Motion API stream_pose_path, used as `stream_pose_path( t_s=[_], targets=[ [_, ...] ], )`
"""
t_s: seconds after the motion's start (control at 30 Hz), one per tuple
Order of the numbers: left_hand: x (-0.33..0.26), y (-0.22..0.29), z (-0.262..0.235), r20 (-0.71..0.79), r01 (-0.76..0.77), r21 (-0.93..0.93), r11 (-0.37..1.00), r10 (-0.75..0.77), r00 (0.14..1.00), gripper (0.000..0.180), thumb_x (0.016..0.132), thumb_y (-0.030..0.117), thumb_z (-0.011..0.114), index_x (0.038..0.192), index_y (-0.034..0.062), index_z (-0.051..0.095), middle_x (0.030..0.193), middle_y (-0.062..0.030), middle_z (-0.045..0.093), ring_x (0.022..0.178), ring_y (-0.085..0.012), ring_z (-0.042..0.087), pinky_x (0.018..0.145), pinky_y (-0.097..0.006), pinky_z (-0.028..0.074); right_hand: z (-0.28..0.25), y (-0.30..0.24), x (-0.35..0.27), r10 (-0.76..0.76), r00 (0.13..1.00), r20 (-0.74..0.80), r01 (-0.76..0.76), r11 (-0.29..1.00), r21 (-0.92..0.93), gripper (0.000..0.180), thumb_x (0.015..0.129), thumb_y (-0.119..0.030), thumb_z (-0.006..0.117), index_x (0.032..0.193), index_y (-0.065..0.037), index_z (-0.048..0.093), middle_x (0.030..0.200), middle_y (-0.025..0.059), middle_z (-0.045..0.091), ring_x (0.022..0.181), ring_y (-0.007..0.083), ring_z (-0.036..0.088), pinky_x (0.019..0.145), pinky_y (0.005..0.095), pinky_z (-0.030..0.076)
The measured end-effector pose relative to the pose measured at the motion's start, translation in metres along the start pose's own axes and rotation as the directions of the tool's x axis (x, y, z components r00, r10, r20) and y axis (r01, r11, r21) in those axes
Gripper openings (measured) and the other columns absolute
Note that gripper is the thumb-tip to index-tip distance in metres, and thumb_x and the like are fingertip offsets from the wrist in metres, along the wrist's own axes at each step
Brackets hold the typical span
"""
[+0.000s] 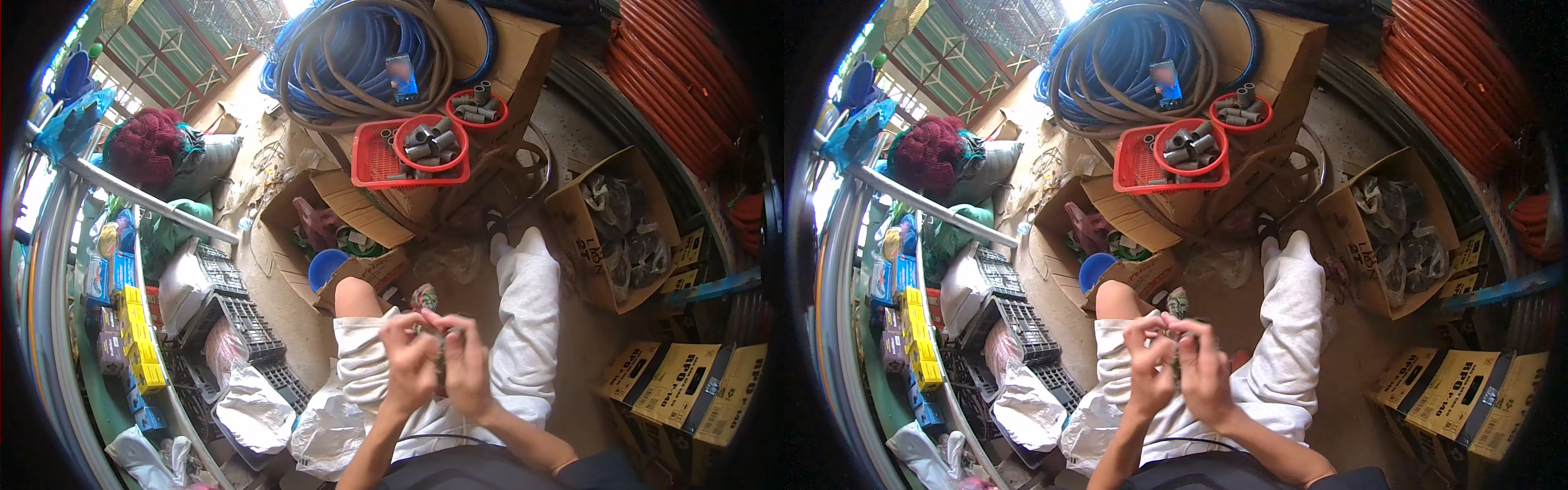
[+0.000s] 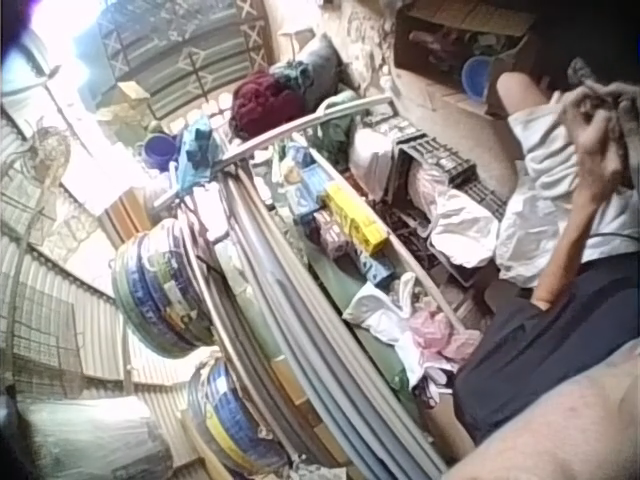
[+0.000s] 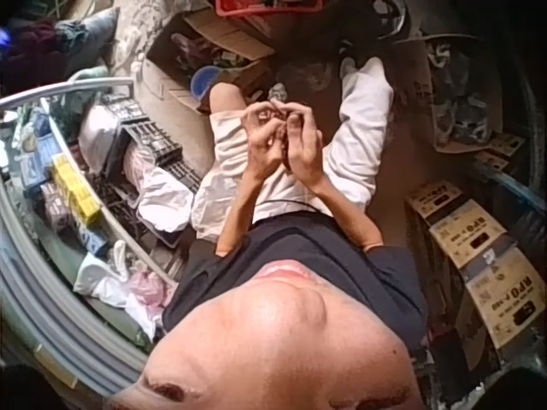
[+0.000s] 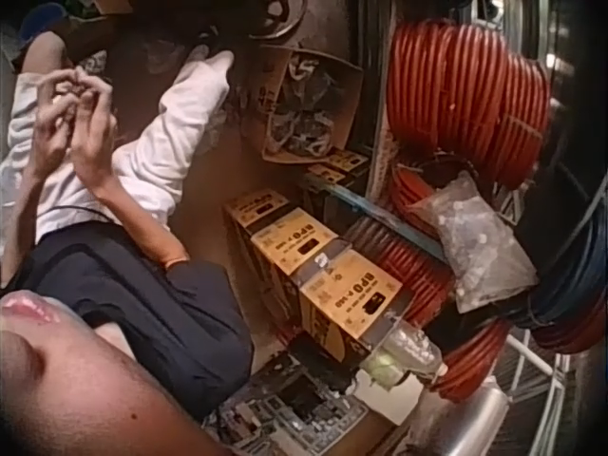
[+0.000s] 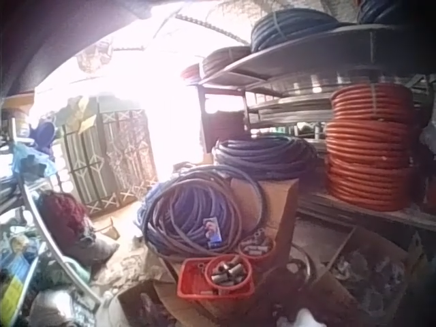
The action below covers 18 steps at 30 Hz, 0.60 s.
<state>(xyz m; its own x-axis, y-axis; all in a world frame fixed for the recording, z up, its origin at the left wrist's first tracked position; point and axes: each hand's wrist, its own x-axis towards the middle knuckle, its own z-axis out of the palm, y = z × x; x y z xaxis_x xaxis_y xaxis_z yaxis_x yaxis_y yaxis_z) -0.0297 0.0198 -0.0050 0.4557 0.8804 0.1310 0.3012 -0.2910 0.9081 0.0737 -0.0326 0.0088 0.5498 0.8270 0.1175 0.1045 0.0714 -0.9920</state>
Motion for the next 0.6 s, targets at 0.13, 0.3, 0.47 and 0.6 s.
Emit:
stream_pose_path(
  t_s=[0.13,0.3,0.47,0.6],
  targets=[
    [-0.010,0.023,-0.005,0.237,-0.337,0.045,0.940,0.318,0.918,0.017,0.074,0.015,0.079,0.086,0.0080,0.070,0.118,-0.0107,0.051,0.117,-0.0351,0.042,0.100,-0.047,0.031,-0.032,-0.004,0.034,0.373,0.894,0.249,-0.448,0.767,0.459,0.041,0.112,-0.038,0.033,0.117,-0.001,0.050,0.103,0.0195,0.070,0.086,0.0197,0.070,0.077,0.0319,0.058],
    [-0.018,0.048,0.005,0.258,-0.367,0.042,0.929,0.345,0.903,0.020,0.075,0.023,0.082,0.091,0.0145,0.073,0.119,-0.0091,0.049,0.119,-0.0339,0.041,0.102,-0.047,0.029,-0.040,0.026,0.040,0.415,0.686,0.598,-0.655,0.711,0.258,0.050,0.112,-0.042,0.030,0.123,0.000,0.055,0.108,0.0114,0.068,0.096,0.0129,0.064,0.090,0.0292,0.051],
    [-0.013,0.033,-0.007,0.306,-0.243,0.041,0.969,0.219,0.927,0.016,0.080,0.020,0.078,0.090,0.0085,0.072,0.121,-0.0107,0.048,0.120,-0.0351,0.037,0.104,-0.048,0.028,-0.035,-0.002,0.019,0.442,0.694,0.568,-0.720,0.424,0.549,0.047,0.112,-0.039,0.031,0.128,-0.002,0.054,0.122,0.0138,0.064,0.112,0.0168,0.060,0.103,0.0315,0.045],
    [-0.006,0.031,-0.016,0.239,-0.237,0.087,0.967,0.211,0.948,0.013,0.083,0.016,0.075,0.088,0.0047,0.069,0.116,-0.0121,0.052,0.117,-0.0343,0.043,0.103,-0.047,0.031,-0.041,-0.008,0.020,0.376,0.817,0.437,-0.571,0.629,0.527,0.043,0.112,-0.036,0.032,0.131,-0.001,0.049,0.133,0.0188,0.061,0.124,0.0203,0.058,0.103,0.0330,0.048]
  ],
)
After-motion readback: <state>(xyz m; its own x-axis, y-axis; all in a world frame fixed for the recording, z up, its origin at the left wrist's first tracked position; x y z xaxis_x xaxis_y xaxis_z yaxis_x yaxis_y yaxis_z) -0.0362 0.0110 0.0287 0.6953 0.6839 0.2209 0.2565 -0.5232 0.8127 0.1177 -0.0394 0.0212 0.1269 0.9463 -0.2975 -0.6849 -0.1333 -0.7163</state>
